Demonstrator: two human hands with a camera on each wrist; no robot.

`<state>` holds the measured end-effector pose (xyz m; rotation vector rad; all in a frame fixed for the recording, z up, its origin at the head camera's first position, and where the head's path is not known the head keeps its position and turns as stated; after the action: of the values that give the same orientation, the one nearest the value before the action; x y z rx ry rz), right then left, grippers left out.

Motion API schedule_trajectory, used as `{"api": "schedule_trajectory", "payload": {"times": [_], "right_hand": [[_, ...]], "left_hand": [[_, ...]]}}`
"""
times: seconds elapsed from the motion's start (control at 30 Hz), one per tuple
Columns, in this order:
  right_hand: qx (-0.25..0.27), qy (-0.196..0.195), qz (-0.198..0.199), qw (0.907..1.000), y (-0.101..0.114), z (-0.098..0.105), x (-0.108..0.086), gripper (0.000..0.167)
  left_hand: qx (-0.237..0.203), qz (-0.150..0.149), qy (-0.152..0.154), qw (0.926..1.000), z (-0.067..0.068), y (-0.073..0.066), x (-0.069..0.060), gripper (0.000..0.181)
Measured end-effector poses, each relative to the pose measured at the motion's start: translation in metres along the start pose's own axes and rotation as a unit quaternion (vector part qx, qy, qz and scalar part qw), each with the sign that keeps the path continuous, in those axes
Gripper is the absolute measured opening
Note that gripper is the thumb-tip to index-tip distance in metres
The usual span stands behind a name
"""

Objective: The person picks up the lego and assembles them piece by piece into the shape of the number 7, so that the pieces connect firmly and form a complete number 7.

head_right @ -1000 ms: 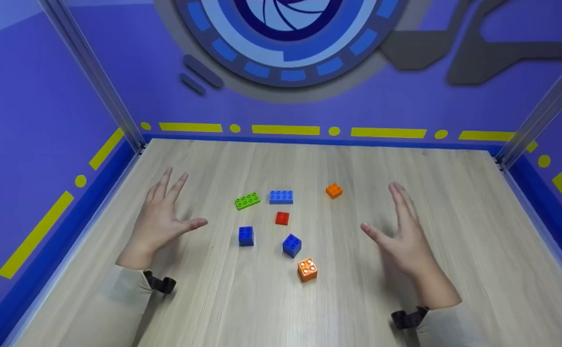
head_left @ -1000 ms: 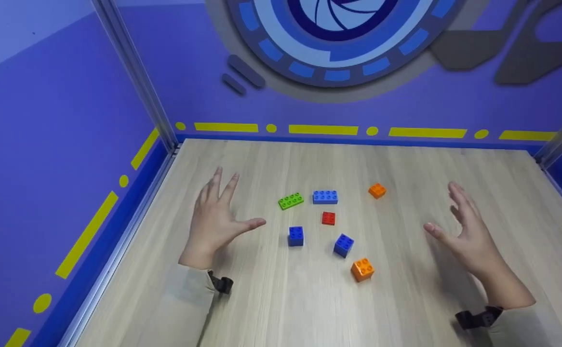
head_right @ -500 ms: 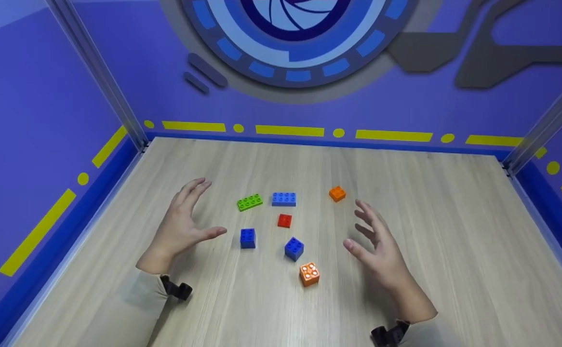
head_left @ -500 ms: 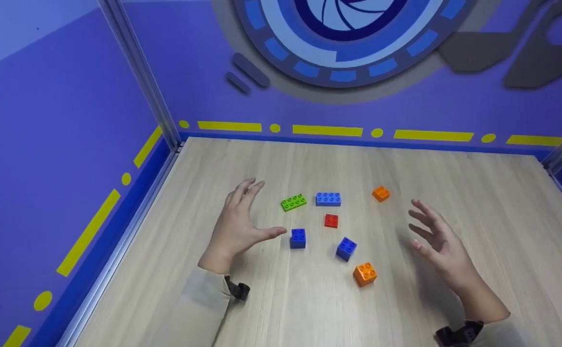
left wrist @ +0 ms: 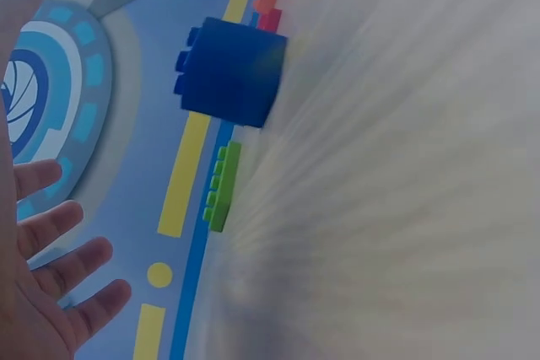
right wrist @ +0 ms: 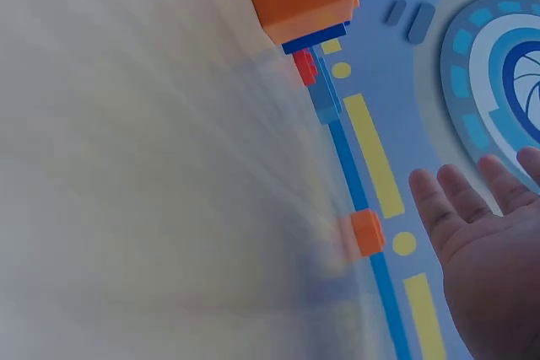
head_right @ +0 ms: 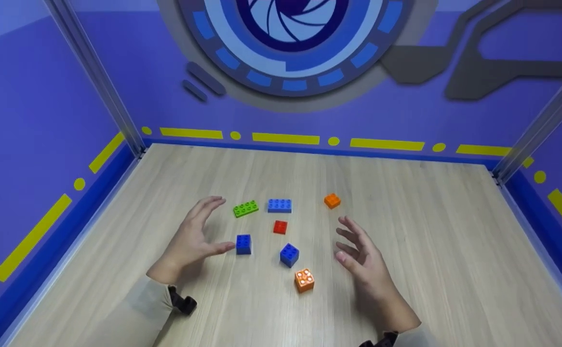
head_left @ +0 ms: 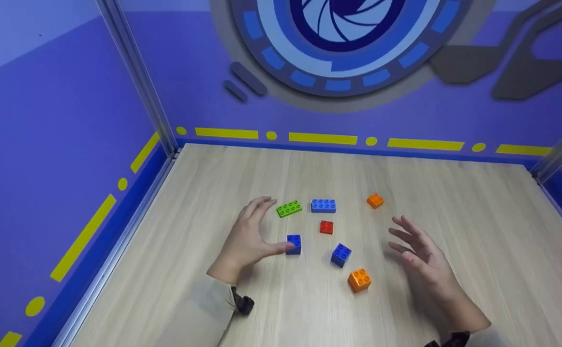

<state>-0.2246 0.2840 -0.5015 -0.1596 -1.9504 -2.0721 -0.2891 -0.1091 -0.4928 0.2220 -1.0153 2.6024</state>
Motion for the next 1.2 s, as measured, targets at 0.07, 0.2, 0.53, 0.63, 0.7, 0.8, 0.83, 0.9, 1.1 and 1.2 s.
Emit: {"api": "schedule_trajectory", "payload": {"times": [0.07, 0.2, 0.53, 0.63, 0.7, 0.8, 0.83, 0.9, 1.1, 1.2], "right_hand": [[0.012, -0.001, -0.003, 0.9999, -0.005, -0.001, -0.005, 0.074], [0.043, 0.007, 0.015, 0.9989, -0.009, -0.002, -0.008, 0.073], [0.012, 0.035, 0.017, 0.9992, -0.009, -0.008, -0.007, 0.074], [-0.013, 0.056, 0.014, 0.9983, -0.008, -0.011, -0.006, 0.07], [-0.033, 0.07, 0.018, 0.9969, -0.007, -0.013, -0.006, 0.067], [-0.062, 0.087, 0.006, 0.9942, -0.009, -0.018, -0.007, 0.064], [-0.076, 0.093, -0.001, 0.9927, -0.01, -0.02, -0.008, 0.063], [-0.101, 0.101, -0.03, 0.9893, -0.014, -0.024, -0.008, 0.063], [-0.189, 0.127, -0.082, 0.9703, -0.021, -0.036, -0.01, 0.046], [-0.208, 0.142, -0.083, 0.9642, -0.022, -0.041, -0.011, 0.045]], "left_hand": [[-0.011, -0.006, 0.005, 0.9999, -0.007, 0.0, -0.004, 0.115], [-0.029, -0.018, 0.013, 0.9993, -0.016, -0.003, -0.008, 0.115], [-0.083, -0.001, 0.046, 0.9955, -0.025, -0.007, -0.009, 0.11], [-0.104, -0.003, 0.054, 0.9931, -0.029, -0.011, -0.005, 0.104], [-0.119, -0.002, 0.065, 0.9907, -0.033, -0.012, -0.004, 0.102], [-0.143, 0.005, 0.082, 0.9863, -0.038, -0.011, -0.004, 0.1], [-0.149, 0.008, 0.085, 0.9852, -0.039, -0.01, -0.004, 0.099], [-0.158, 0.008, 0.088, 0.9834, -0.041, -0.008, -0.004, 0.095], [-0.165, -0.003, 0.075, 0.9835, -0.043, -0.002, -0.002, 0.078], [-0.157, 0.002, 0.073, 0.9849, -0.045, 0.001, -0.003, 0.068]]}}
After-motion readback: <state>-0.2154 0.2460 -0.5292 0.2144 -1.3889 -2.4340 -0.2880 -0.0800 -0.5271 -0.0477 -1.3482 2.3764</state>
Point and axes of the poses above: each hand's wrist, its own x-axis towards the middle knuckle, its own z-axis out of the back of the hand, y = z × x, the point moved 7 cm from there along x, towards the middle knuckle, and after that the axes turned 3 degrees about x, right-handed, at the moved point
